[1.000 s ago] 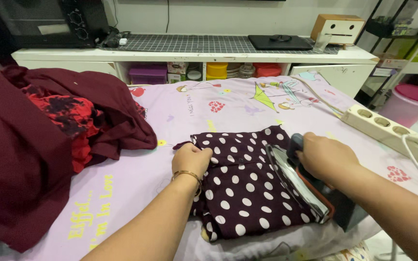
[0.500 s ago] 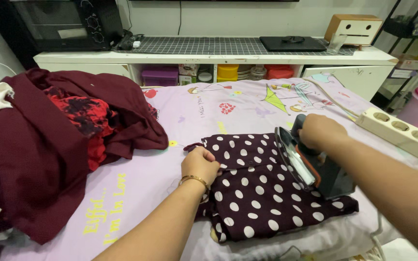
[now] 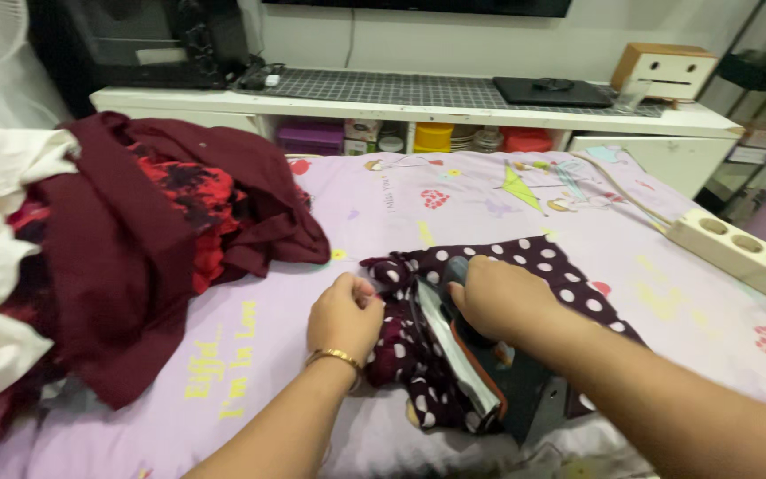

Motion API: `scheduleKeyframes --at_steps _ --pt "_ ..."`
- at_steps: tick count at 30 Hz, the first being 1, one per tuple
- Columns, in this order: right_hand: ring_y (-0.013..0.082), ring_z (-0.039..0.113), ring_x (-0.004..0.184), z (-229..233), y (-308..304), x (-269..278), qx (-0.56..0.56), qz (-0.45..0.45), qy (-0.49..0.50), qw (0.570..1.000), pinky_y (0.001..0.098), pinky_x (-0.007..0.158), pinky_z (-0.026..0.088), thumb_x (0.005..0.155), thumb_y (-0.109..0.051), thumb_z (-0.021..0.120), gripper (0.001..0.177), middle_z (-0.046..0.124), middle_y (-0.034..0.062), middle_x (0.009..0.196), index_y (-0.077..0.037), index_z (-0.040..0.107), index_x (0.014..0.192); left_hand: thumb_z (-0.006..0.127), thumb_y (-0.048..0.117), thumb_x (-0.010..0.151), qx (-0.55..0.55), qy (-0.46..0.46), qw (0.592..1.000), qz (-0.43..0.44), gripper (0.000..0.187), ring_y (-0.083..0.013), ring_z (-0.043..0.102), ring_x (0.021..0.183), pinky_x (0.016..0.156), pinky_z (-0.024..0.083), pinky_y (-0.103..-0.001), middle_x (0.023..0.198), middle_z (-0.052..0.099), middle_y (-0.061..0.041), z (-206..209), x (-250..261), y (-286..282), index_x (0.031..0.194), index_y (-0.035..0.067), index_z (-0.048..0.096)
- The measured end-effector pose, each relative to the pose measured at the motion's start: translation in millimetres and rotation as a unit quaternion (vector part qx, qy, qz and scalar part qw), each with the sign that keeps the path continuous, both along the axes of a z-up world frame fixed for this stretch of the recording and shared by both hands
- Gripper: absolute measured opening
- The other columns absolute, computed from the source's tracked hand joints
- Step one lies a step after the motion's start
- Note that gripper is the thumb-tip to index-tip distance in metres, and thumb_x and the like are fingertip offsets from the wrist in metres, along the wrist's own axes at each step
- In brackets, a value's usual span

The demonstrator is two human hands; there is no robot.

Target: The person irons a dark purple polka-dotted garment on a bed, repeatedly smoothing and folding sections with an electric iron. They then pick up a red patterned garment and begin unfolding it.

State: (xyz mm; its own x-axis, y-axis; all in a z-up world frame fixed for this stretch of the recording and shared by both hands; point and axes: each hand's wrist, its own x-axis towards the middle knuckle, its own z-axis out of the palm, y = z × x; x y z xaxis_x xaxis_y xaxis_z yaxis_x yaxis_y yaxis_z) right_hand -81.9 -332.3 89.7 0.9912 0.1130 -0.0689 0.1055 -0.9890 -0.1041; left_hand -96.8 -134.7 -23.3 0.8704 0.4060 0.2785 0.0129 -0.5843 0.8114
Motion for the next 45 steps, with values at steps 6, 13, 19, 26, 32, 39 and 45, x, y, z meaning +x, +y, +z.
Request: scheduleKeyframes --at_steps 6,13,19,26,32,39,45 --pt "0.0407 0.076 0.091 -11.2 27.9 16.9 0.007 0.004 -0.013 1.000 0.0485 0.085 0.059 0.098 -0.043 0.056 0.046 0.076 0.0241 0.099 0.001 0.068 0.108 0.075 0.015 0.074 0.111 -0.082 0.990 -0.033 0.022 -0.0313 0.064 0.091 0.083 0.051 -0.044 0.089 0.070 -0.009 -25.9 -38.4 37.0 0.093 0.009 0.065" --pt "0.0430 0.071 0.097 -25.4 44.9 44.7 0.006 0.058 -0.101 0.993 0.0498 0.087 0.056 0.095 -0.041 0.060 0.045 0.073 0.0246 0.103 0.002 0.068 0.108 0.071 0.026 0.080 0.102 -0.011 0.993 -0.060 0.016 -0.0293 0.066 0.088 0.084 0.051 -0.042 0.088 0.071 -0.009 -19.1 -48.8 41.6 0.091 0.014 0.075" --pt "0.0414 0.074 0.092 -20.8 18.2 -5.5 -0.035 0.029 -0.064 0.997 0.0500 0.084 0.059 0.095 -0.043 0.060 0.043 0.075 0.0224 0.098 -0.002 0.065 0.107 0.071 0.057 0.080 0.052 0.231 0.963 -0.127 0.038 -0.0200 0.071 0.075 0.087 0.049 -0.034 0.074 0.075 -0.002 11.1 -48.6 25.9 0.078 0.019 0.077" --pt "0.0399 0.076 0.087 -21.5 14.7 -45.9 -0.030 -0.019 -0.032 0.999 0.0487 0.081 0.059 0.097 -0.044 0.057 0.042 0.076 0.0214 0.092 -0.003 0.060 0.105 0.079 0.052 0.074 0.025 0.275 0.944 -0.182 0.035 -0.0152 0.068 0.067 0.085 0.049 -0.030 0.069 0.073 0.001 7.7 -48.2 19.7 0.074 0.017 0.075" --pt "0.0420 0.075 0.088 -26.1 37.8 -3.3 -0.006 0.009 -0.081 0.997 0.0490 0.081 0.059 0.097 -0.040 0.058 0.043 0.074 0.0239 0.094 0.001 0.062 0.109 0.084 0.046 0.071 0.042 0.275 0.937 -0.209 0.027 -0.0097 0.066 0.066 0.078 0.048 -0.029 0.070 0.073 0.004 -4.9 -40.5 27.1 0.076 0.020 0.077" --pt "0.0424 0.074 0.090 -18.0 31.5 -18.2 0.002 0.012 -0.064 0.998 0.0504 0.082 0.058 0.096 -0.039 0.060 0.041 0.074 0.0234 0.095 0.000 0.062 0.107 0.090 0.029 0.071 -0.011 0.262 0.931 -0.253 0.024 -0.0118 0.057 0.060 0.062 0.049 -0.031 0.068 0.070 -0.003 -25.7 -22.8 37.7 0.074 0.009 0.076" --pt "0.0404 0.074 0.088 -25.7 2.3 -72.3 -0.032 0.010 -0.039 0.999 0.0509 0.080 0.058 0.094 -0.043 0.060 0.041 0.074 0.0215 0.091 -0.003 0.060 0.105 0.090 0.024 0.069 -0.007 0.244 0.929 -0.278 0.020 -0.0106 0.062 0.060 0.063 0.052 -0.029 0.067 0.073 -0.002 -37.7 -13.5 40.6 0.075 0.008 0.078"
